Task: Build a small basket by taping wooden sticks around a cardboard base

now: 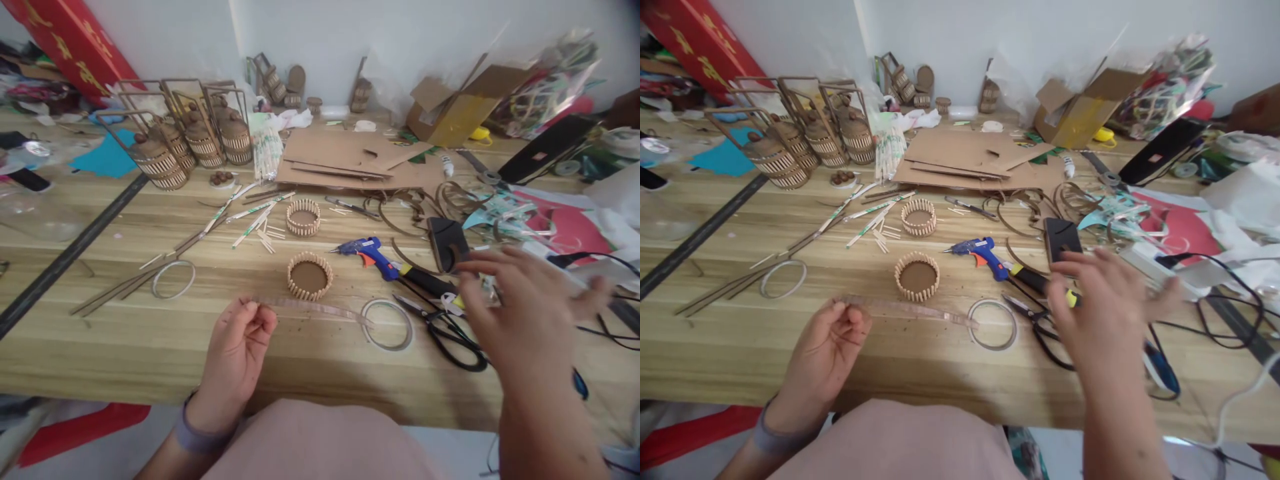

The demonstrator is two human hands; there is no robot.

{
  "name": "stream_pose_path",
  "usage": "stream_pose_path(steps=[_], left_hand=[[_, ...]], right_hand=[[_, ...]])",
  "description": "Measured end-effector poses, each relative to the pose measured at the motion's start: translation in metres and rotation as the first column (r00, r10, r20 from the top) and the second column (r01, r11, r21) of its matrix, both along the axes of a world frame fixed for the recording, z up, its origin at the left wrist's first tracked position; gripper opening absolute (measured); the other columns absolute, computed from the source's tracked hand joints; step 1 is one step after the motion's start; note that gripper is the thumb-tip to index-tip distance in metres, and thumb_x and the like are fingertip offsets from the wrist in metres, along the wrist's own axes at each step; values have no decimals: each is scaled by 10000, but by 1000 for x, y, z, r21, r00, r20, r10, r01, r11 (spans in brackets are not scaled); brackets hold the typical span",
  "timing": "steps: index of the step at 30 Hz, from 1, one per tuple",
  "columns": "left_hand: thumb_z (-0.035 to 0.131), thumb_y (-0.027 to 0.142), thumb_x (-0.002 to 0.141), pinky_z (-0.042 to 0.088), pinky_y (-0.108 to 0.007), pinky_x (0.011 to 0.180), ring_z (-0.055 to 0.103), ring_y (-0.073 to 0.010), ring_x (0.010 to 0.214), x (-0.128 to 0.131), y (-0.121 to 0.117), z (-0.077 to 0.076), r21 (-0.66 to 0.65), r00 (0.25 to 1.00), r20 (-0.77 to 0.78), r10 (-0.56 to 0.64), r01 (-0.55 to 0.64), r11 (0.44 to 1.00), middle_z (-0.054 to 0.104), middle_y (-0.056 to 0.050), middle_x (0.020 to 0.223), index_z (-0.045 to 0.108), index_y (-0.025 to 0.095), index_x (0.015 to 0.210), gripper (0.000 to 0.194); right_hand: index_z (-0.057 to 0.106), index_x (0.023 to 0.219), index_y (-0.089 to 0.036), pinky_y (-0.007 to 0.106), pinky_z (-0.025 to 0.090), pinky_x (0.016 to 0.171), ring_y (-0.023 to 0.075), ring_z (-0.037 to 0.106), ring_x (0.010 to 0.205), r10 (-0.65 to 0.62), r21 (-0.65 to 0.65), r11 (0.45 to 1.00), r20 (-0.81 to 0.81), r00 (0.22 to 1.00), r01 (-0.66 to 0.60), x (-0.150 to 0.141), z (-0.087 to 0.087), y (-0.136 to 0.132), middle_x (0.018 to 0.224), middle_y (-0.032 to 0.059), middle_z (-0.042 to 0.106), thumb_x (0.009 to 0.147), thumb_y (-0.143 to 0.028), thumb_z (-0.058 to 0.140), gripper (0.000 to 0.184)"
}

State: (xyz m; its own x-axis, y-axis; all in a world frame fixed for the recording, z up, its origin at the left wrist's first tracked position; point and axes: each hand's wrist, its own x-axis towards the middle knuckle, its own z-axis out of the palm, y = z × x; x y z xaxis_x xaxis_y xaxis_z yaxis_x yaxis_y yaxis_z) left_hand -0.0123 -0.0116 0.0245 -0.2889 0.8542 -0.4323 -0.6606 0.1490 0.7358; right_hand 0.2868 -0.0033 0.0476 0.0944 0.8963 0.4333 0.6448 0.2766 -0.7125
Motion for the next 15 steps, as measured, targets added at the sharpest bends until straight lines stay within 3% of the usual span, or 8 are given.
stream_pose_path(steps=[1,3,5,8,11,15], left_hand=[[808,213,551,527,-133,528,607,-69,506,0,0,1,-8,1000,2,6,-6,1000,609,70,520,552,176,654,279],[802,200,542,511,-125,503,606,-67,497,1,0,2,-23,1000,10,19,-18,1000,611,74,523,565,176,680,276],[798,193,543,502,-120,490,608,-66,496,1,0,3,-31,1000,14,21,-21,999,615,75,530,571,176,691,272],[811,194,543,507,-128,498,612,-69,501,2,-1,4,-26,1000,13,6,-6,1000,624,74,544,577,178,687,275],[834,227,554,508,-148,508,611,-79,506,2,-5,6,10,999,-18,-37,37,999,633,59,544,585,182,665,277],[829,327,639,522,-219,542,637,-132,541,0,-14,11,150,975,-154,-163,186,971,686,-3,564,632,185,717,254]], right_hand=[[662,870,-294,652,172,1120,363,408,1362,-84,140,988,185,979,58,-19,3,-2,1047,60,712,849,-293,654,23],[664,925,-303,646,62,1148,332,566,1212,40,261,948,461,887,-179,-54,6,-7,1011,28,738,840,-310,680,87],[645,908,-309,569,78,1172,277,627,1122,82,306,903,566,820,-301,-83,4,-11,983,-3,755,828,-283,716,111],[641,901,-304,497,60,1185,223,658,1066,71,319,885,627,776,-339,-106,-6,-9,949,-31,769,855,-233,699,103],[639,924,-282,456,93,1180,191,670,1041,55,342,868,654,754,-360,-109,-12,1,937,-43,773,873,-148,662,145],[633,911,-263,481,226,1111,218,660,1053,16,373,883,585,811,-285,-97,6,22,966,-2,760,891,-168,631,97]])
